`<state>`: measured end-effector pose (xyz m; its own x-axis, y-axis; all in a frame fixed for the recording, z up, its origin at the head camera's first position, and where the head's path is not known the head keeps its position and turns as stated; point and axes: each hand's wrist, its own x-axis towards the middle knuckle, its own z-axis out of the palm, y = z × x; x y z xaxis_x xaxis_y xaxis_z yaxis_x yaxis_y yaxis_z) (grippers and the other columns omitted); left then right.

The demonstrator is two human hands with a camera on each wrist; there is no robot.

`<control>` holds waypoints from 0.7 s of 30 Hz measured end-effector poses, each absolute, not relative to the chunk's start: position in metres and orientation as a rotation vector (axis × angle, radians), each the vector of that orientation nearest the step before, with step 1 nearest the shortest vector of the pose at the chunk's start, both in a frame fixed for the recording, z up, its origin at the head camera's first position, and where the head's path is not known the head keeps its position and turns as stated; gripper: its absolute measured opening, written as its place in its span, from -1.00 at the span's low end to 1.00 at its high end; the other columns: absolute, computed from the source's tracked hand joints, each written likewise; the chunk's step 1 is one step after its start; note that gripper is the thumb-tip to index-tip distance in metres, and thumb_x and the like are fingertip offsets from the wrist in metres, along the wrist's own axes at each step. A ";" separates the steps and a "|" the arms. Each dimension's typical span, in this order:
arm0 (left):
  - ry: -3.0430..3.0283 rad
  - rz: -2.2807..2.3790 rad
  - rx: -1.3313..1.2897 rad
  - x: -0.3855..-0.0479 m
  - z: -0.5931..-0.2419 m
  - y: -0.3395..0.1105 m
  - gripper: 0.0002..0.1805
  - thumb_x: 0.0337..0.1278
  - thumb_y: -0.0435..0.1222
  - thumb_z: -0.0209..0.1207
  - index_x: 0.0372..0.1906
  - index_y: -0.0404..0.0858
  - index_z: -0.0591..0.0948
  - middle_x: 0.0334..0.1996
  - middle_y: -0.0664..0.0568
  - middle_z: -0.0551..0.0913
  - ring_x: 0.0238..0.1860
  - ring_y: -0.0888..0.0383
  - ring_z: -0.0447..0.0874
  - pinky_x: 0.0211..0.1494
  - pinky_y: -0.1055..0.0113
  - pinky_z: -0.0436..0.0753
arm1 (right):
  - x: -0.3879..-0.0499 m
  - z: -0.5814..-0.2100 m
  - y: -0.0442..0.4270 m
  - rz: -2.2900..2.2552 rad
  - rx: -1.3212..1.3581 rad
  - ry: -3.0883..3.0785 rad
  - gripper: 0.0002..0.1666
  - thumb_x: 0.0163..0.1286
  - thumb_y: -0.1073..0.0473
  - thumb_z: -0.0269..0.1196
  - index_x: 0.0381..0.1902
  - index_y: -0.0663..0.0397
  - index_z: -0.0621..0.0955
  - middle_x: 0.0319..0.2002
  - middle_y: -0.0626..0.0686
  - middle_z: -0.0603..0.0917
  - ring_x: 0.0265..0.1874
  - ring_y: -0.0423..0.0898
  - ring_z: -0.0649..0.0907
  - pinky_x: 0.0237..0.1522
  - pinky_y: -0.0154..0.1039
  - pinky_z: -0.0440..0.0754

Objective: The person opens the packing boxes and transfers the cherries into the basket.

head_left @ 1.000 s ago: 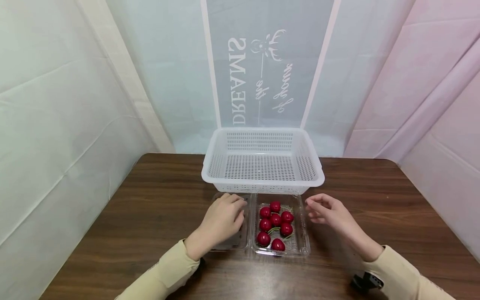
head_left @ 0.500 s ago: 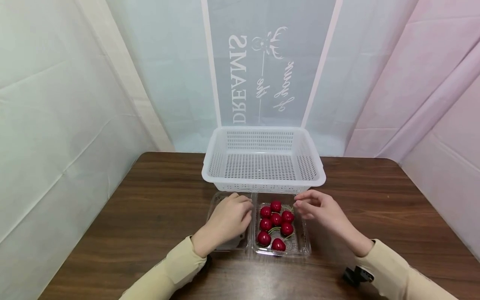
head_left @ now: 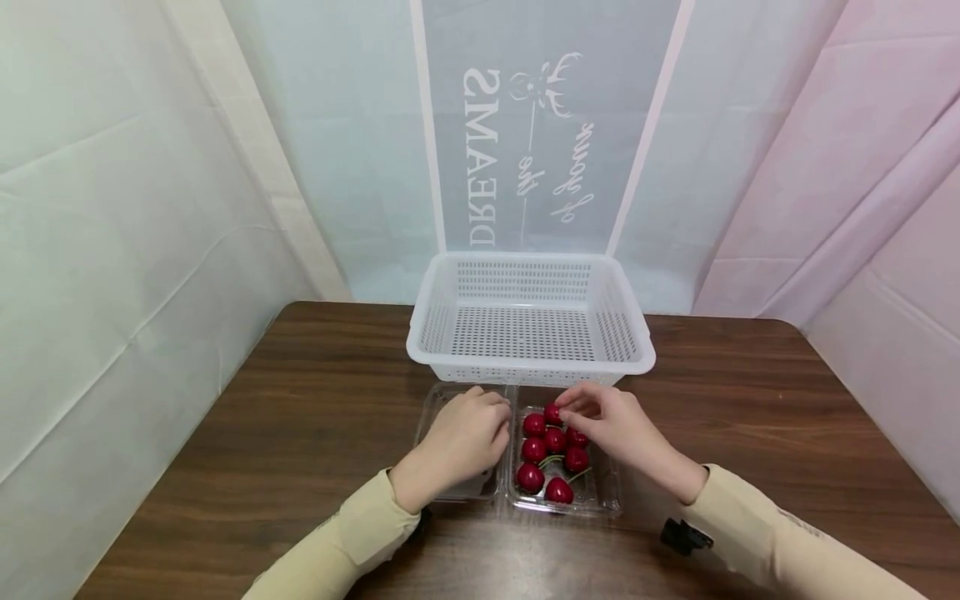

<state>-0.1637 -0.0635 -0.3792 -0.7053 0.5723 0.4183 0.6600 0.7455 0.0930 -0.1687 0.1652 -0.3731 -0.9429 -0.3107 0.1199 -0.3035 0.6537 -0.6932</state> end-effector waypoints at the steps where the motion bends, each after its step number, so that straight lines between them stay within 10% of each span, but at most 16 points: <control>1: -2.583 -0.325 -0.951 -0.163 -0.378 -0.063 -0.87 0.02 -0.33 0.13 -0.49 -0.18 0.67 -0.40 0.09 0.70 -0.40 0.10 0.55 -0.31 0.28 0.54 | -0.170 -0.373 0.164 -1.166 -0.546 2.852 -0.84 0.23 0.24 0.28 -0.21 0.10 0.66 -0.33 -0.04 0.74 -0.36 -0.20 0.68 -0.33 -0.36 0.59; 21: -2.637 -0.191 -0.957 -0.158 -0.376 -0.064 -0.86 0.05 -0.25 0.14 -0.44 -0.17 0.69 -0.30 0.08 0.71 -0.35 0.06 0.57 -0.33 0.21 0.57 | -0.202 -0.375 0.136 -0.679 -0.626 2.838 -0.81 0.17 0.09 0.35 -0.36 0.09 0.66 -0.50 -0.07 0.69 -0.53 -0.28 0.60 -0.44 -0.31 0.55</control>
